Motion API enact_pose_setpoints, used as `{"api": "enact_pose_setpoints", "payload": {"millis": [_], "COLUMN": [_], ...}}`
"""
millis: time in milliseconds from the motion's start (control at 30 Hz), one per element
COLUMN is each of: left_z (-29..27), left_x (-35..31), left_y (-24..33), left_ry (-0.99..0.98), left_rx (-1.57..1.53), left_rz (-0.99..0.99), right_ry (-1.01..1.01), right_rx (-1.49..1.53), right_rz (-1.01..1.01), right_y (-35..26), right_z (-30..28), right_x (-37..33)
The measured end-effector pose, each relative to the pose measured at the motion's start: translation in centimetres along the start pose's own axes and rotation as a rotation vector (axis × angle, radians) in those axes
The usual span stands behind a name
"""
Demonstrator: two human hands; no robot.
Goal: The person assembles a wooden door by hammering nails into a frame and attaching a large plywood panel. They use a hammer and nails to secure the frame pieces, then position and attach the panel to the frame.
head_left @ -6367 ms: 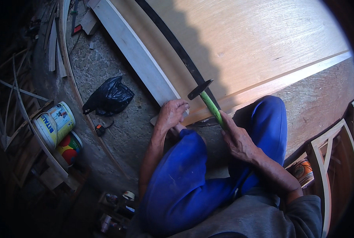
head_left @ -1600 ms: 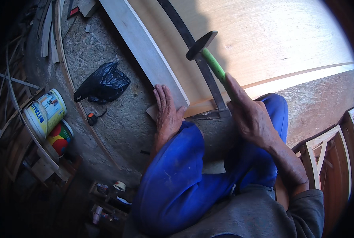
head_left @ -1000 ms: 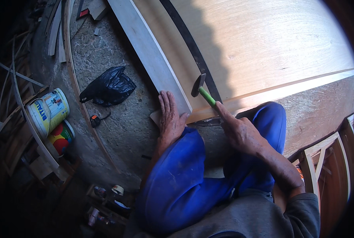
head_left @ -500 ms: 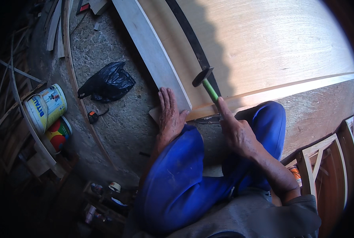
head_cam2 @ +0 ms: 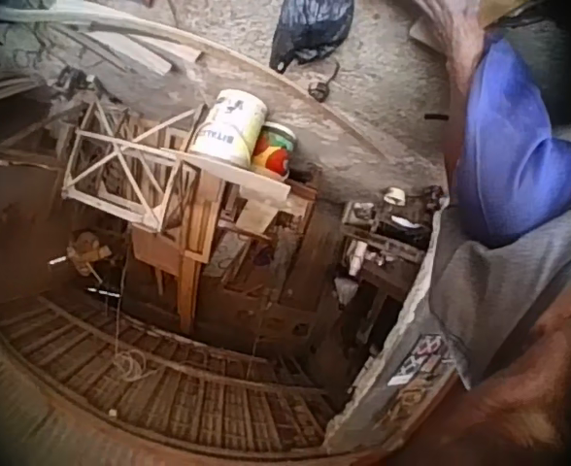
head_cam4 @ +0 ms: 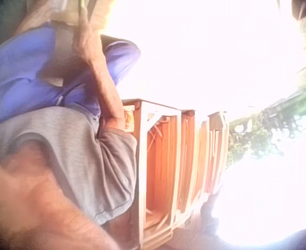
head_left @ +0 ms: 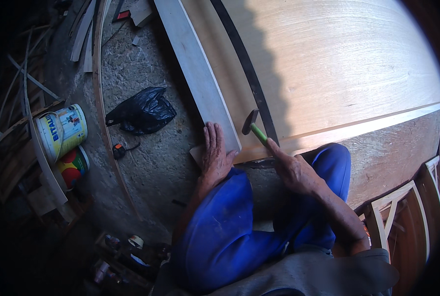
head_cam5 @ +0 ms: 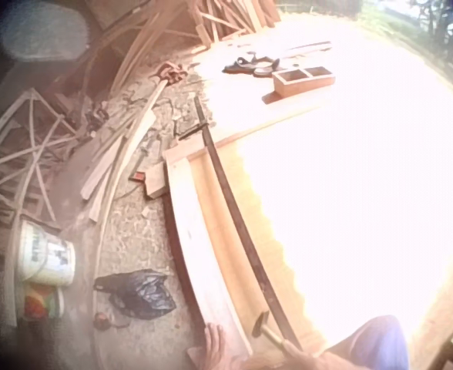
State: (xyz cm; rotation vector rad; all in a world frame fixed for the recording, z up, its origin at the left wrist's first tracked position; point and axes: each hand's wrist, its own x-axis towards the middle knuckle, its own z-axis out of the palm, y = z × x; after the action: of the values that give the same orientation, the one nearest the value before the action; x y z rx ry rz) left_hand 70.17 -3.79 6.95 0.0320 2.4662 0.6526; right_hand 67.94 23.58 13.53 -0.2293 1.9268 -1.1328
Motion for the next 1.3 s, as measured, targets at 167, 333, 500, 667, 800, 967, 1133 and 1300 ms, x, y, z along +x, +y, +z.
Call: {"api": "enact_pose_setpoints", "payload": {"millis": [167,333,500,667,800,967,1133,1300], "left_z": [0.3,1.4,-2.1,-1.9,0.3,7.2,6.8,6.0], "left_x": [0.0,-0.9,-1.7,-7.1,-10.4,-15.2,-16.2,-15.5], "left_y": [-0.7,-3.2,0.4,-8.1,-14.6,-22.6,-19.9,-15.8], "left_ry": [0.065,0.337,0.559,0.872,0.930,0.873,0.706,0.906], "left_rx": [-0.132,-0.487,-1.625,-1.675,-1.152,-0.437,-0.169,-0.161], "left_rz": [0.099,0.116,-0.182,-0.306,-0.687,-0.972,-1.014,-0.697], "right_ry": [0.210,0.094,-0.099,0.060,0.824,0.815,0.781,0.752], "right_rx": [0.111,0.219,0.229,-0.324,-0.458,-0.423,-0.396,-0.401], "right_rz": [-0.114,-0.251,-0.332,-0.296,-0.227,-0.011,0.012,0.037], "right_y": [-1.6,-3.5,-5.7,-5.1,4.1,5.9,6.3,6.4], "right_z": [0.4,5.3,9.7,10.0,6.0,5.0,4.7,4.9], "right_x": [0.4,5.4,7.6,5.5,6.0,7.1,7.4,7.6]}}
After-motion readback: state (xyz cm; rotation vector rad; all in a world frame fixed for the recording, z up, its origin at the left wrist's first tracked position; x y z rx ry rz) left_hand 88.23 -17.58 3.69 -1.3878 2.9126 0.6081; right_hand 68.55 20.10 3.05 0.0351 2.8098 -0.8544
